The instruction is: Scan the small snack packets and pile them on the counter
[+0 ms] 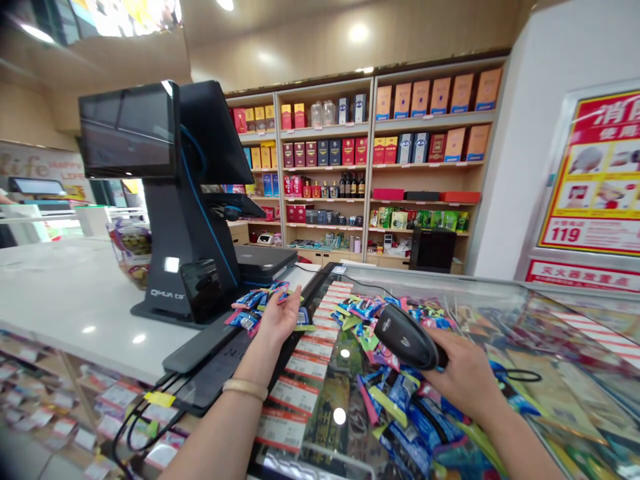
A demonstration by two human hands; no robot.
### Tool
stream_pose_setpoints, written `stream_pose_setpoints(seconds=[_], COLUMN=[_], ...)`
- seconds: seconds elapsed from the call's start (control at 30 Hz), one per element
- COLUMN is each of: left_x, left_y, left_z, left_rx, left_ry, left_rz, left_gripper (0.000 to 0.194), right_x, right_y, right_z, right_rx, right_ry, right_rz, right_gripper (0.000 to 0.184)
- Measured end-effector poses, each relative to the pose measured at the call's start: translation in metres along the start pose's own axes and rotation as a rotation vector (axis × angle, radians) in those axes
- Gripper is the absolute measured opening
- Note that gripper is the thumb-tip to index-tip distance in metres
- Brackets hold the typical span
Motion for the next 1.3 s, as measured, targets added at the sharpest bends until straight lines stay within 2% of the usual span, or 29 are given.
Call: stream_pose_setpoints(seconds=[0.23,0.37,0.43,0.6,0.7,0.77,0.83,0.93,1.07,1.2,1.3], left_x=[0.004,0.006,0.011,0.029,0.040,0.040,0.038,0.039,0.041,0.042,0.047], left_y=[-0.005,-0.006,-0.007,-0.019,-0.034,-0.041,-0.046,-0.049,-0.049,-0.046,-0.044], left_z=[-0.014,-0.028,-0.034,-0.055,-0.076,-0.090,-0.096,-0.097,-0.099,-0.101,-0.092], left_rx=[-0.090,-0.080,0.018,0.387,0.641,0.719,0.737,0.768,0.819,0.898,1.007], left_ry=[0.068,0.179,0.443,1.257,1.832,2.133,2.296,2.407,2.436,2.391,2.236], left_rz=[-0.075,-0.099,-0.138,-0.279,-0.454,-0.556,-0.599,-0.576,-0.548,-0.559,-0.516], left_gripper=[0.041,0.033,0.027,0.019,0.024,0.028,0.032,0.044,0.057,0.055,0.048], right_x=[-0.003,-0.003,-0.003,-0.004,-0.003,-0.002,-0.001,0.000,-0.001,-0.001,-0.002], right_y=[-0.002,-0.001,0.000,0.001,0.000,0.000,0.000,0.001,0.002,0.003,0.003], right_z=[0.006,0.006,0.004,-0.001,-0.002,-0.001,0.000,-0.001,-0.003,-0.005,-0.006], right_rx=[0.004,0.021,0.020,-0.020,-0.038,-0.027,-0.015,-0.014,-0.012,-0.032,-0.063], right_ry=[-0.035,-0.023,-0.021,-0.042,-0.066,-0.063,-0.051,-0.032,-0.025,-0.033,-0.049], right_rz=[0.056,0.045,0.042,0.041,0.039,0.029,0.020,0.011,0.010,0.013,0.032], right_gripper=[0.029,0.029,0.028,0.027,0.030,0.032,0.032,0.031,0.030,0.029,0.030])
Point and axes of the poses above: each hand's wrist, its own y-axis towards the middle knuckle, its own x-axis out of the palm, z = x × y, the point moved 7 cm from there along y, towards the middle knuckle, and after that the axes turned 12 degrees about y, right-handed, at the moved point
